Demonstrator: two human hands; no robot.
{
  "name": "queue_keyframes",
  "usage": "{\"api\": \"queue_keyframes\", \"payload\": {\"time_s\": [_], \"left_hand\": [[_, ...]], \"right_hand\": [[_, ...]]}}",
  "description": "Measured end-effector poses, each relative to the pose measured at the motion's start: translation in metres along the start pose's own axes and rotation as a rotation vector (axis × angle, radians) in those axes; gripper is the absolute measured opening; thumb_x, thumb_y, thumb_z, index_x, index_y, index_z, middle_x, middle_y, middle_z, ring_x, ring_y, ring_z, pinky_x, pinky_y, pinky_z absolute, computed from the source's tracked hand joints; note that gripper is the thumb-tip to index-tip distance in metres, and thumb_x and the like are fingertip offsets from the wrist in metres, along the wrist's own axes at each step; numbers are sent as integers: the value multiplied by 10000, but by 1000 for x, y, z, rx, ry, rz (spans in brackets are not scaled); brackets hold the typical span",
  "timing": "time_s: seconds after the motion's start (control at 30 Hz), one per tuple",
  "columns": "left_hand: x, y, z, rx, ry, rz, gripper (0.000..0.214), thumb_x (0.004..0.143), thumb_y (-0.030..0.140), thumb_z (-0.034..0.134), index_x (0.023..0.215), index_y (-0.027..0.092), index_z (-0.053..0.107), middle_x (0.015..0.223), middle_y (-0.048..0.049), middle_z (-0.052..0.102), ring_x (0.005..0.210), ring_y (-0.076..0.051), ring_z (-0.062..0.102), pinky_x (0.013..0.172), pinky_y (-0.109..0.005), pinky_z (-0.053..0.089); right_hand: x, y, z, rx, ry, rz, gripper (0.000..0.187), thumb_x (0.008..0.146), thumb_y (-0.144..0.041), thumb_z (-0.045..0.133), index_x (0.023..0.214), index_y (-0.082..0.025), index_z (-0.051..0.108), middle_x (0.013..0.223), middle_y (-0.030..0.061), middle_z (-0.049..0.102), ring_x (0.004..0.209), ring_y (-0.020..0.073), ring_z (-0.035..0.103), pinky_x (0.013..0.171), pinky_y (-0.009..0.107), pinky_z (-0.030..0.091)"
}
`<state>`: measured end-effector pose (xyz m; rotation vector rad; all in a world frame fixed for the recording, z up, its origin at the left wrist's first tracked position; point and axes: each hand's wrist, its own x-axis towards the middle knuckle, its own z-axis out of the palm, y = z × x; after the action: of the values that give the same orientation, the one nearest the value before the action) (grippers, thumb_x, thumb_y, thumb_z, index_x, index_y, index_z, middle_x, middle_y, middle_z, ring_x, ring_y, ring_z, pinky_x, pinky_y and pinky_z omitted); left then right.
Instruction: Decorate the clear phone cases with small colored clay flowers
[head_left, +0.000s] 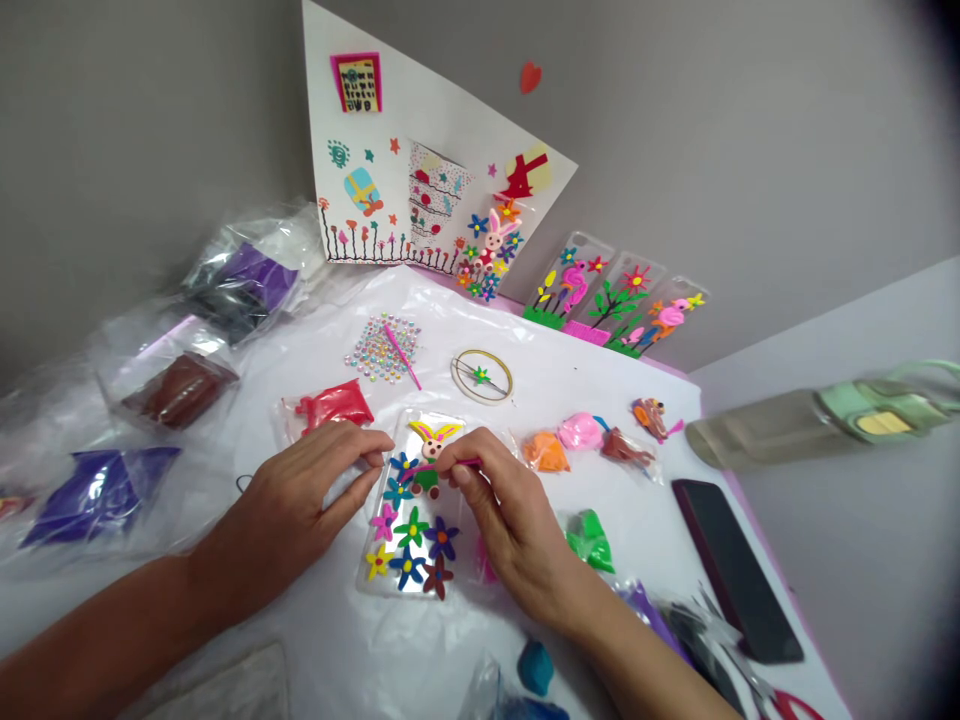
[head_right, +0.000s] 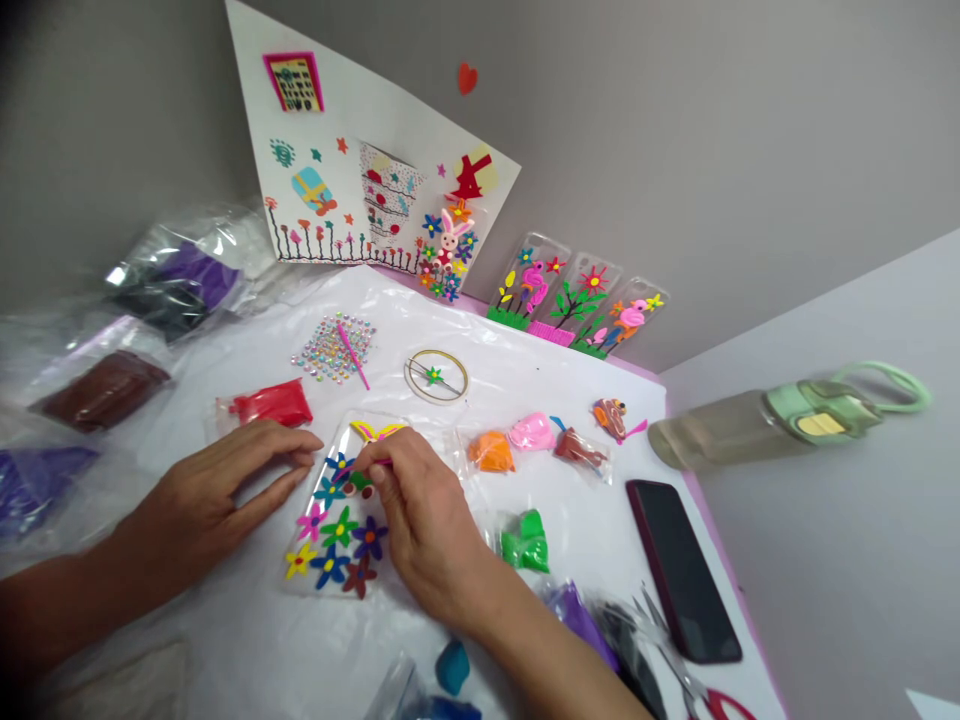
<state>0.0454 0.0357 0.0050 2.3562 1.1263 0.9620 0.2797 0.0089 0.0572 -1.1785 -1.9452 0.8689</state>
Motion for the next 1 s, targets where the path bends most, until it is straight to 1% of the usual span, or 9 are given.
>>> {"api": "queue_keyframes", "payload": {"time_s": [0.23,0.3,0.43,0.5,0.6,0.67,0.73,0.87,1.0], "left_hand": [[-1,-1,4,-30,-21,-22,207,1078,373,502,1183,259,639,1053,-4,757,949,-202,739,893,-302,546],[-3,-3,4,-38,-27,-49,244,1076,408,497,1183,253,652,1069,-16,764,961,-213,744,894,-304,556],[-5,-5,4,-27,-53,-76,270,1088,431,469,1188,247,639,1084,-22,751,971,-208,735,903,-288,546],[-5,-5,4,-17,-58,-70,256,1095,423,462,1197,251,622,1092,-19,740,988,-202,725,907,-277,534],[-5,-6,4,-19,-62,-59,240,1099,424,462,1205,260,601,1101,-10,731,1002,-191,718,906,-263,521],[-5,-6,5,-19,-61,-54,235,1100,428,464,1212,266,593,1106,-5,730,1002,-184,717,907,-258,516],[-5,-6,5,-9,-51,-47,232,1103,429,460,1213,269,588,1102,0,728,995,-178,718,908,-254,513],[-4,-5,5,10,-40,-22,248,1109,445,438,1214,270,579,1097,2,725,994,-169,717,901,-245,517],[-3,-5,4,29,-22,0,230,1114,420,429,1218,270,570,1103,5,723,1004,-165,716,910,-242,516]], "right_hand": [[0,2,1,49,-1,20,192,1098,-179,432,1073,-186,623,995,37,617,918,134,588,843,267,471],[-1,2,1,111,37,44,187,1098,-206,457,1070,-188,641,988,30,624,916,128,596,839,260,472],[0,2,-1,282,215,126,179,1096,-282,512,1057,-204,668,916,4,649,842,115,608,759,236,482],[1,1,-5,290,303,138,189,1092,-284,522,1025,-200,678,861,-5,644,781,109,594,709,226,473],[2,-4,-11,123,463,40,264,1101,-243,478,911,-187,654,858,5,612,803,113,575,732,233,460],[1,-8,-15,0,520,-69,315,1115,-215,409,862,-185,593,886,18,605,855,123,580,781,247,458],[-1,-11,-17,-110,432,-139,311,1120,-197,368,868,-189,550,864,16,594,825,124,576,762,247,450],[-5,-10,-17,-412,40,-132,247,1108,-223,449,941,-175,625,844,20,595,726,123,559,649,233,407],[-5,-2,-12,-525,-152,-66,120,1053,-245,603,1060,-174,700,939,36,640,765,126,622,665,224,436]]}}
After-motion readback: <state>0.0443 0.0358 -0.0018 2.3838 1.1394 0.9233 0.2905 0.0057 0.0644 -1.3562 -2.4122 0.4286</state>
